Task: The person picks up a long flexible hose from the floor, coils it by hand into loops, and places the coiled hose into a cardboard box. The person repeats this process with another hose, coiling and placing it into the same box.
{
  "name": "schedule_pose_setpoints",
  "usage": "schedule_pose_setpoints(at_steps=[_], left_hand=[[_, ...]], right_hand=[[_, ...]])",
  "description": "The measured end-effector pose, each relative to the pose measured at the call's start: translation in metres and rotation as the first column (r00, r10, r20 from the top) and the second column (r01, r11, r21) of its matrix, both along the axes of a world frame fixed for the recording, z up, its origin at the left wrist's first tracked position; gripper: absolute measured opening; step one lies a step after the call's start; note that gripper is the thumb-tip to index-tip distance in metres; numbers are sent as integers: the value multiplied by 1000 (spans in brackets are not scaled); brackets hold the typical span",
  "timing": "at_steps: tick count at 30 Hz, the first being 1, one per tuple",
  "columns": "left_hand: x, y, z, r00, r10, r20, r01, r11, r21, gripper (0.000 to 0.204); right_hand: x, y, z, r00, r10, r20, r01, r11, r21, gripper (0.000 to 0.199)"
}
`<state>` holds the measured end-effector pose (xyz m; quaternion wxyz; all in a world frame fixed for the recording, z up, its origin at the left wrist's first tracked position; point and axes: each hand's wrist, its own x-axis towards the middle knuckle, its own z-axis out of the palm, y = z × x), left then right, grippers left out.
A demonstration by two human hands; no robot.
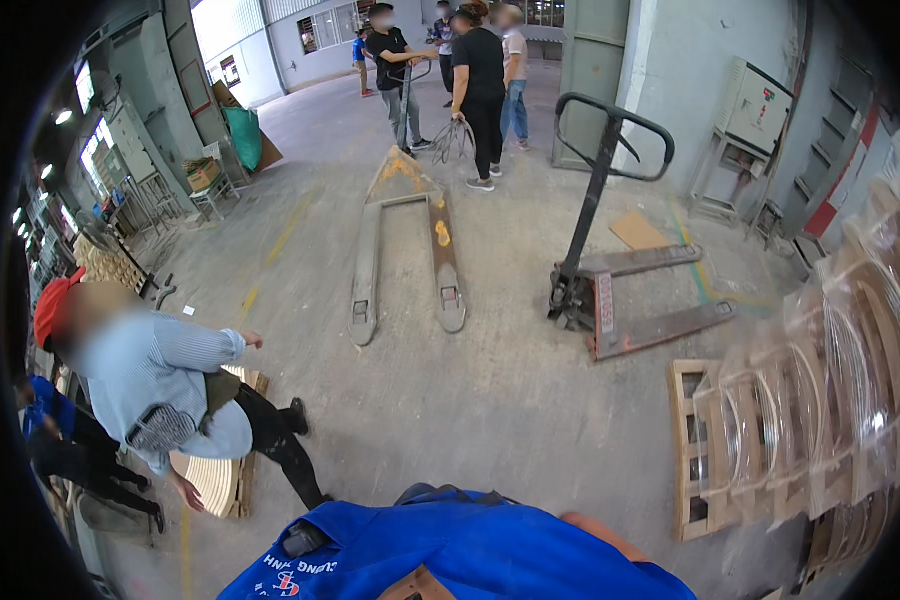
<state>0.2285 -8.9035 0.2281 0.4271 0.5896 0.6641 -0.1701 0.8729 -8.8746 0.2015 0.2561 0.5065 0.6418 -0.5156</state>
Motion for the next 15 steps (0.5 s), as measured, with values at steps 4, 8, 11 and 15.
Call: schedule_pose_setpoints(at_steps=[4,8,11,15], left_hand=[[-15,39,-57,981,177,-79,-188,970,-157,49],[-16,139,-106,970,229,-75,-238,962,-137,48],[-11,237,-132,978,199,-59,-203,976,-71,48],[29,432,-106,997,22,-75,-7,983,186,49]], right_hand=[[-30,180,0,980,-185,-69,197,893,405,51],[-44,315,48,919,-303,-253,391,786,479,50],[-29,371,46,898,-381,-219,439,765,471,51],[25,393,-19,925,-380,26,355,886,298,50]])
